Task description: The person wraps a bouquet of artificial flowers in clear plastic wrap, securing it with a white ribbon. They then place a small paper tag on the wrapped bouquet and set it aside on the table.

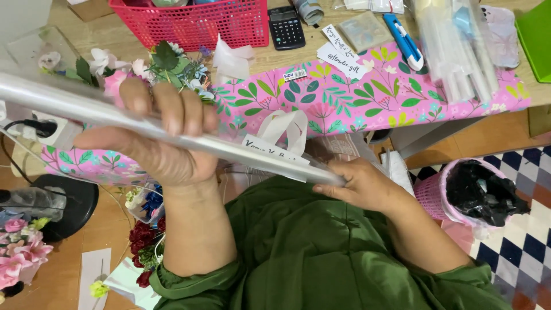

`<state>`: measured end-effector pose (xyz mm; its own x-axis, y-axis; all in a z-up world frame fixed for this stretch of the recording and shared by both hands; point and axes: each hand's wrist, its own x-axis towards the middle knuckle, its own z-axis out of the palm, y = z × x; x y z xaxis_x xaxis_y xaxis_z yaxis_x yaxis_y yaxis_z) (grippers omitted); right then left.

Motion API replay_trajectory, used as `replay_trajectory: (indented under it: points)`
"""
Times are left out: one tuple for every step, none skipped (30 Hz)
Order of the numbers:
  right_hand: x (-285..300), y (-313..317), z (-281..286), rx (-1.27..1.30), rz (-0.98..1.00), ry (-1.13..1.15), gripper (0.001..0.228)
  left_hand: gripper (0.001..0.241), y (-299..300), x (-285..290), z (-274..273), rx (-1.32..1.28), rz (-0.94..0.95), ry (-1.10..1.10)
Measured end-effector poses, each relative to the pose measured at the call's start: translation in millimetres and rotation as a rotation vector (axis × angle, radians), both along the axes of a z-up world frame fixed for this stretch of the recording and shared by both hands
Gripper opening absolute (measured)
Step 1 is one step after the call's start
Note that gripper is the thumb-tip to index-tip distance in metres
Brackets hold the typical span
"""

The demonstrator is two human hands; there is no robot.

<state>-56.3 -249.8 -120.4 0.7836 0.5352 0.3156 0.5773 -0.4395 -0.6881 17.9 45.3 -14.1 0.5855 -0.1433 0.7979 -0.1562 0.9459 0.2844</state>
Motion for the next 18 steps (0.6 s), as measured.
replay_trajectory:
  points:
    - [-1,-2,-3,-0.004,-0.058,0.019,0.031,0.063,-2,2,-15,0.009,0.107,0.118]
    - [-1,-4,-6,-0.009,-0.115,0.038,0.03,0.095,-4,3,-30,0.019,0.213,0.236]
    - [-1,-3,-7,-0.009,-0.115,0.038,0.03,0.095,-17,0,-36,0.019,0.213,0.235]
    - [-1,-3,-7,0.013,-0.2,0.038,0.021,0.103,-31,-4,-42,0.139,0.318,0.294]
    - [-1,-2,-7,0.035,-0.287,0.036,0.016,0.112,-45,-6,-47,0.255,0.42,0.35]
    - [1,-2,-12,0.037,-0.289,0.033,0.016,0.112,-62,-13,-57,0.256,0.418,0.347]
    - [1,-1,-17,0.11,-0.369,0.022,0.019,0.124,-78,-20,-67,0.347,0.445,0.367]
    - [2,-1,-22,0.184,-0.447,0.011,0.025,0.136,-95,-28,-77,0.438,0.472,0.387]
    - [3,3,-18,0.184,-0.449,0.009,0.025,0.136,-104,-32,-92,0.437,0.47,0.385]
    - [3,7,-13,0.18,-0.458,-0.024,0.023,0.115,-113,-37,-107,0.453,0.423,0.416]
    - [3,12,-9,0.177,-0.465,-0.057,0.021,0.094,-122,-43,-122,0.468,0.378,0.449]
    - [0,13,-14,0.175,-0.463,-0.057,0.021,0.094,-121,-42,-119,0.466,0.379,0.449]
    - [-1,15,-19,0.197,-0.459,-0.037,0.022,0.08,-121,-41,-116,0.51,0.406,0.423]
    - [-2,16,-24,0.218,-0.454,-0.017,0.023,0.066,-120,-39,-113,0.554,0.432,0.397]
    - [-2,19,-26,0.217,-0.45,-0.021,0.023,0.066,-121,-46,-98,0.551,0.437,0.394]
    - [-2,21,-29,0.23,-0.424,-0.024,0.019,0.052,-122,-53,-83,0.593,0.489,0.409]
    - [-2,24,-32,0.245,-0.4,-0.027,0.016,0.045,-124,-59,-69,0.636,0.54,0.423]
    - [-1,24,-38,0.246,-0.397,-0.031,0.016,0.045,-123,-53,-83,0.634,0.543,0.42]
